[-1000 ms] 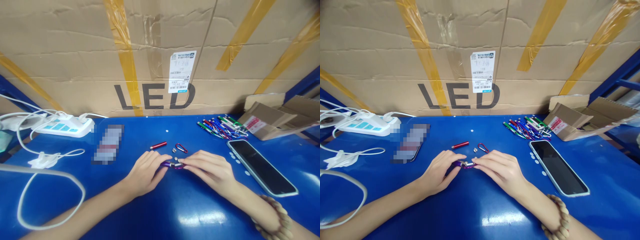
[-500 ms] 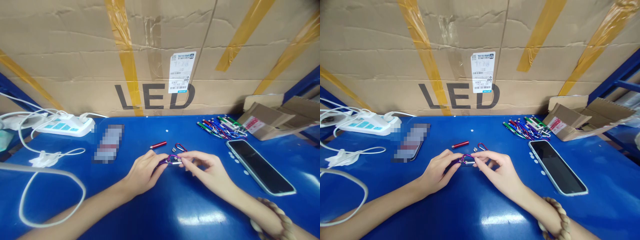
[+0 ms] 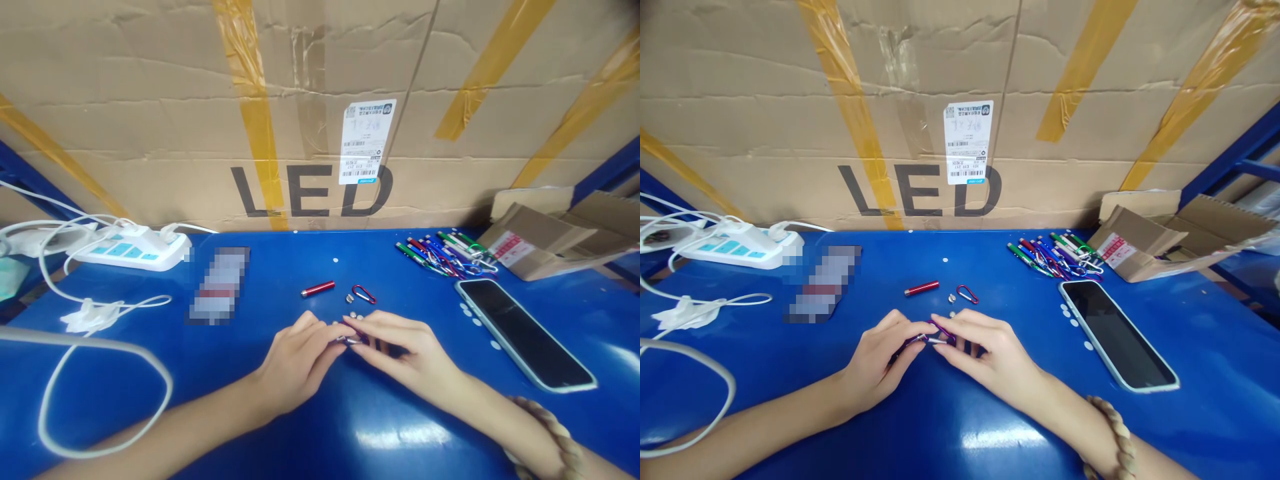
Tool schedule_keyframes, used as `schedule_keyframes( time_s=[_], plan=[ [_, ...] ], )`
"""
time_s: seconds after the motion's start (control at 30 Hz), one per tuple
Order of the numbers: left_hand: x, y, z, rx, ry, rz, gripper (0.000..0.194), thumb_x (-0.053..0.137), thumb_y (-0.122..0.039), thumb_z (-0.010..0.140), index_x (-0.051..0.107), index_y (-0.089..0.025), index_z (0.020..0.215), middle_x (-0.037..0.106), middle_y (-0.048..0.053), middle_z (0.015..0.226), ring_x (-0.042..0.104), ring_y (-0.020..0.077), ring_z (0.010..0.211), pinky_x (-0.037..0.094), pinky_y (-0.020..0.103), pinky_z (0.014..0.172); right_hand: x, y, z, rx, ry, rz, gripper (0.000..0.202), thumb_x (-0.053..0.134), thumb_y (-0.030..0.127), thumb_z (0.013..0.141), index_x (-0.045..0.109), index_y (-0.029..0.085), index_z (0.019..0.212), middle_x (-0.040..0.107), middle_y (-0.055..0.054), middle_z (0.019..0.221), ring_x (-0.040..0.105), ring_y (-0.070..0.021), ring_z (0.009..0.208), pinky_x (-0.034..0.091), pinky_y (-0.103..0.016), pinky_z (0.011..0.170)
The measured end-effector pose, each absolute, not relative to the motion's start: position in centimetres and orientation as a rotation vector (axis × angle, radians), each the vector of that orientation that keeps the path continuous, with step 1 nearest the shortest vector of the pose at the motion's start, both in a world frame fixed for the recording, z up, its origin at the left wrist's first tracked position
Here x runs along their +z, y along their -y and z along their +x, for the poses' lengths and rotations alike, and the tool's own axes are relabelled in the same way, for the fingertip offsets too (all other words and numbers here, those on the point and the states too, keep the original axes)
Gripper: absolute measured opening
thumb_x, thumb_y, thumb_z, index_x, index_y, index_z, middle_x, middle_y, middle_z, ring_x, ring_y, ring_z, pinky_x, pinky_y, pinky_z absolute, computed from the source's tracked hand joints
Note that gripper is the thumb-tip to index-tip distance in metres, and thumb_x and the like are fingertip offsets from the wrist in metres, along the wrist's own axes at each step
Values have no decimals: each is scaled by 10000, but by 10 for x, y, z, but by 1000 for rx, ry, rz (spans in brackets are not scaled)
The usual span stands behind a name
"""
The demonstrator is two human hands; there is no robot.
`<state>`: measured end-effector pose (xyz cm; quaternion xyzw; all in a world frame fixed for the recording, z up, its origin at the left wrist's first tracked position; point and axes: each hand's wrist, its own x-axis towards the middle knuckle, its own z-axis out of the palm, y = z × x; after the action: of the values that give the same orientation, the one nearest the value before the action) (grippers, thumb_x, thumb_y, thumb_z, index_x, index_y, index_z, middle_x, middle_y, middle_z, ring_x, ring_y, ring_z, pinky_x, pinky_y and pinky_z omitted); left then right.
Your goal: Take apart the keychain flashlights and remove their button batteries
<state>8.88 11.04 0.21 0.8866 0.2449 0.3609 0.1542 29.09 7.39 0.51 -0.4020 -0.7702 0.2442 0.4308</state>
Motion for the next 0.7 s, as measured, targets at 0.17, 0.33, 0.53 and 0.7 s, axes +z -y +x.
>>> schedule_keyframes(
  time_s=[0.17,0.33,0.53,0.7],
  plan=[
    [3,-111,90,1066,-536,2658,240,337,-199,985,567,-177,1051,635,36,756,520,147,669,467,229,588,8,-73,286,704,1912,-1083,300,558,309,890,656,188,1147,598,-6,693,547,-87,555,489,-180,498],
    [3,-111,90,1026,-472,2731,228,336,-161,979,557,-171,1035,638,42,788,534,142,676,477,222,594,9,-72,286,705,2001,-1084,382,510,315,918,547,222,1287,661,-13,785,564,-88,550,512,-184,516],
    [1,-110,92,1017,-570,2774,211,311,-186,991,515,-178,1042,625,28,758,527,146,641,452,220,555,9,-71,291,220,2227,-1056,427,412,257,964,420,182,1384,688,-62,861,652,-155,732,549,-251,666],
    [0,-109,92,1108,-670,2594,117,344,-252,982,429,-175,1003,597,14,709,521,136,577,421,216,496,8,-72,292,214,2221,-1074,362,356,265,982,553,160,1267,667,-54,789,648,-149,740,547,-238,664]
  ],
)
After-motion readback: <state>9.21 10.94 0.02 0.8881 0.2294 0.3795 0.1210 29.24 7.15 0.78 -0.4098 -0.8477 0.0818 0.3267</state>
